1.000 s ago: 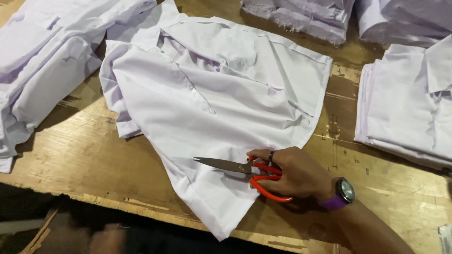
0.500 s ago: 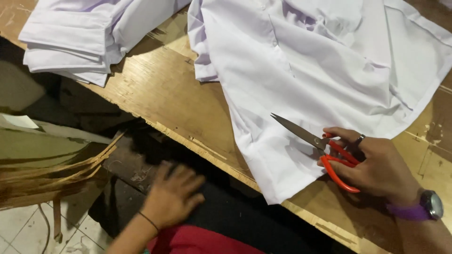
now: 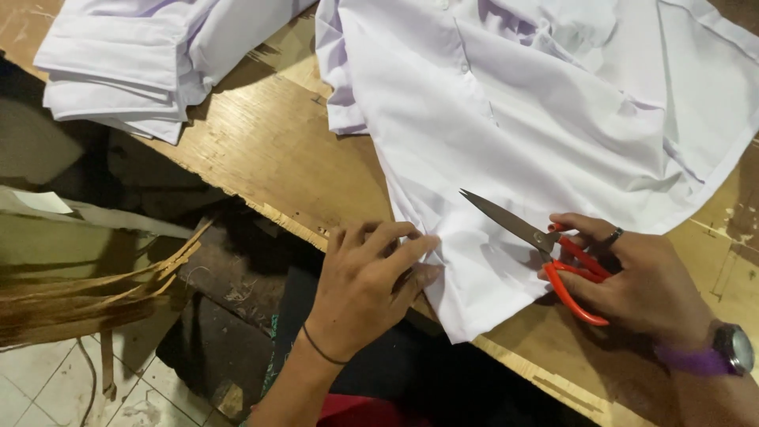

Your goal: Trimming loose threads and excess fabric from white shirts using scissors on a factory workbench.

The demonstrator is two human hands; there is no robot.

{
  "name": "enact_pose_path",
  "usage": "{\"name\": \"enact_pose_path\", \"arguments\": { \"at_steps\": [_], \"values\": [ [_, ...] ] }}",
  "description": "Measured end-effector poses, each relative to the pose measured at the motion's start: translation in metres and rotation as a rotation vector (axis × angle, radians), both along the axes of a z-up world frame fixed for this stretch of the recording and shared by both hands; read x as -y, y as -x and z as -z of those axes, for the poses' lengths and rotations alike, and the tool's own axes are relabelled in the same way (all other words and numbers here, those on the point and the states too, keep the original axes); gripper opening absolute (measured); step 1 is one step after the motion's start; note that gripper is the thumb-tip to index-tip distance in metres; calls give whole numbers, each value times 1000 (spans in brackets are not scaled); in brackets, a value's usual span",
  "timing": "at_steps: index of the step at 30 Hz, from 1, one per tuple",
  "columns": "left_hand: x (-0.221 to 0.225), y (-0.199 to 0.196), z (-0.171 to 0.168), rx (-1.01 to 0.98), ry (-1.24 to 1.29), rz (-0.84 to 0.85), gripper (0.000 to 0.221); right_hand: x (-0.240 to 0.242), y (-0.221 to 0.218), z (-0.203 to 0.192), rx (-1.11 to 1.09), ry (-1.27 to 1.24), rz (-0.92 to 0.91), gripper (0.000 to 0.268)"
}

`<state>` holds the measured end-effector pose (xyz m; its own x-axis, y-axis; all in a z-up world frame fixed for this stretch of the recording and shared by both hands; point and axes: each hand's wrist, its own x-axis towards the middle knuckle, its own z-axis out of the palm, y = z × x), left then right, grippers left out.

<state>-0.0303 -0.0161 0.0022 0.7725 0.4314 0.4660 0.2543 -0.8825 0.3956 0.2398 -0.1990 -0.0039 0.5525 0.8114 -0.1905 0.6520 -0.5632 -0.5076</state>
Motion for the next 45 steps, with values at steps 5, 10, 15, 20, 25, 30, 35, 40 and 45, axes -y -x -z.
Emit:
{"name": "enact_pose_path", "arguments": {
  "at_steps": [5,10,15,20,25,30,35,40,45],
  "values": [
    [-14,9,3,187,165,51,10,-3,1,-5,-95,22,86,67],
    [-27,30,6,169,21,-343,35,-6,3,-11,-86,111,102,69],
    [-9,0,-1,23,-50,-144,31,-2,-1,-4,-104,71,87,70],
    [-11,-7,1,-64,65,-63,11,-7,0,-9,-97,150,118,69],
    [-14,8,1,24,258,-97,5,-2,-3,0,-103,18,60,69],
    [-30,43,4,37,36,-361,18,-5,-2,-5,-122,51,82,71],
    [-16,48,3,15,-103,-579,47,-2,-6,3,-94,22,40,72],
    [16,3,-28,139,-33,-20,13,-4,-4,0,-50,1,1,68],
    [20,-20,-21,-70,17,79,11,0,-5,-1,-57,-45,1,68]
  ]
}}
